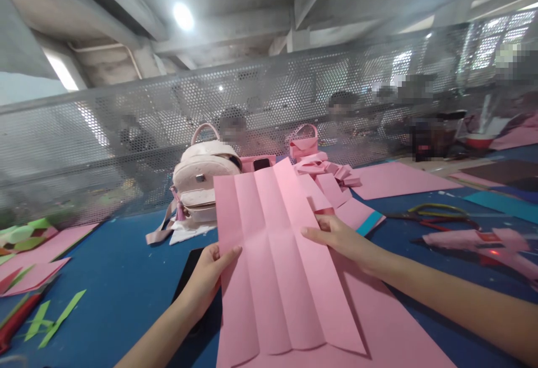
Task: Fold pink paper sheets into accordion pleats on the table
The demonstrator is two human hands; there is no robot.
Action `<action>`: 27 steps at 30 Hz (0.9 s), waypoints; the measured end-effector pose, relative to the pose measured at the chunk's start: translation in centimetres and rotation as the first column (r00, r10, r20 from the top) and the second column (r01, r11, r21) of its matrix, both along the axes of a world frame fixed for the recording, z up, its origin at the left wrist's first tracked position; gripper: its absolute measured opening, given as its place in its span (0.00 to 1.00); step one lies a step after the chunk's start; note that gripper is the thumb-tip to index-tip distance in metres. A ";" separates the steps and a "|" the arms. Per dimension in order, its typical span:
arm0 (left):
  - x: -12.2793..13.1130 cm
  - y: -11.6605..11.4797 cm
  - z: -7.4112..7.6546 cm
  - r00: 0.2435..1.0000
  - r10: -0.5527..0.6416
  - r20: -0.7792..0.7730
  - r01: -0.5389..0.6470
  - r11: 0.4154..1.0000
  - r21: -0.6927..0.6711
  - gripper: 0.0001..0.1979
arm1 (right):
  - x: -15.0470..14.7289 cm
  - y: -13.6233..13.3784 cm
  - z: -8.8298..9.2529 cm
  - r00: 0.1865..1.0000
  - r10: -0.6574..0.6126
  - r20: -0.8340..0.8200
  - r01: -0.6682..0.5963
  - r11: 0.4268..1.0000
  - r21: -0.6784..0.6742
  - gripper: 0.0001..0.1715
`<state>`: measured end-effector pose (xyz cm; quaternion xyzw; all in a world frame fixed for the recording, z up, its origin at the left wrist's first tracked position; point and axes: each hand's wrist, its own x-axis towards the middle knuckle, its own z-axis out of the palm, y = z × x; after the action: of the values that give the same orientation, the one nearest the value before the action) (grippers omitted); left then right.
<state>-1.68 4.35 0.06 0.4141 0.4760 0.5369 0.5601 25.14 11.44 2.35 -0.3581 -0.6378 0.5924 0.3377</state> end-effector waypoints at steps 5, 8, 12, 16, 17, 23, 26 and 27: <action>0.5 -0.3 0.0 0.999 0.007 -0.051 -0.006 1.000 0.014 0.22 | -0.1 -0.9 0.0 0.986 -0.075 0.152 0.073 0.997 0.024 0.26; 0.6 -0.5 0.0 0.995 0.008 -0.096 -0.007 1.000 0.010 0.22 | -0.1 -1.1 -0.3 0.983 -0.078 0.167 0.079 0.997 0.002 0.25; 0.8 -0.9 0.1 0.990 -0.004 -0.142 0.002 1.000 -0.017 0.22 | -0.1 -1.5 -0.5 0.995 -0.020 0.101 0.022 0.999 -0.027 0.28; 1.5 -1.6 0.3 0.991 -0.035 -0.128 0.031 0.999 -0.038 0.24 | -0.4 -2.5 -0.1 0.999 0.013 0.037 -0.010 0.997 -0.080 0.35; 1.6 -1.7 0.4 0.996 -0.026 -0.087 0.020 0.998 -0.066 0.25 | -0.5 -2.7 0.0 1.000 0.023 0.020 -0.022 0.996 -0.086 0.37; 1.5 -2.1 0.7 0.988 -0.028 0.153 0.067 0.963 -0.259 0.29 | -0.5 -3.2 0.3 0.999 0.020 0.044 -0.015 0.993 -0.120 0.36; 1.5 -1.9 0.6 0.982 -0.032 0.184 0.082 0.959 -0.273 0.28 | -0.4 -3.2 0.2 0.998 0.038 0.053 -0.032 0.993 -0.110 0.34; 1.4 -1.8 0.5 0.982 -0.015 0.190 0.067 0.960 -0.270 0.27 | -0.3 -3.0 0.1 0.997 0.038 0.061 -0.031 0.994 -0.103 0.34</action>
<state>-0.24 2.53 0.54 0.2902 0.4830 0.4899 0.6652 24.86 8.39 2.48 -0.3822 -0.6230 0.6185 0.2885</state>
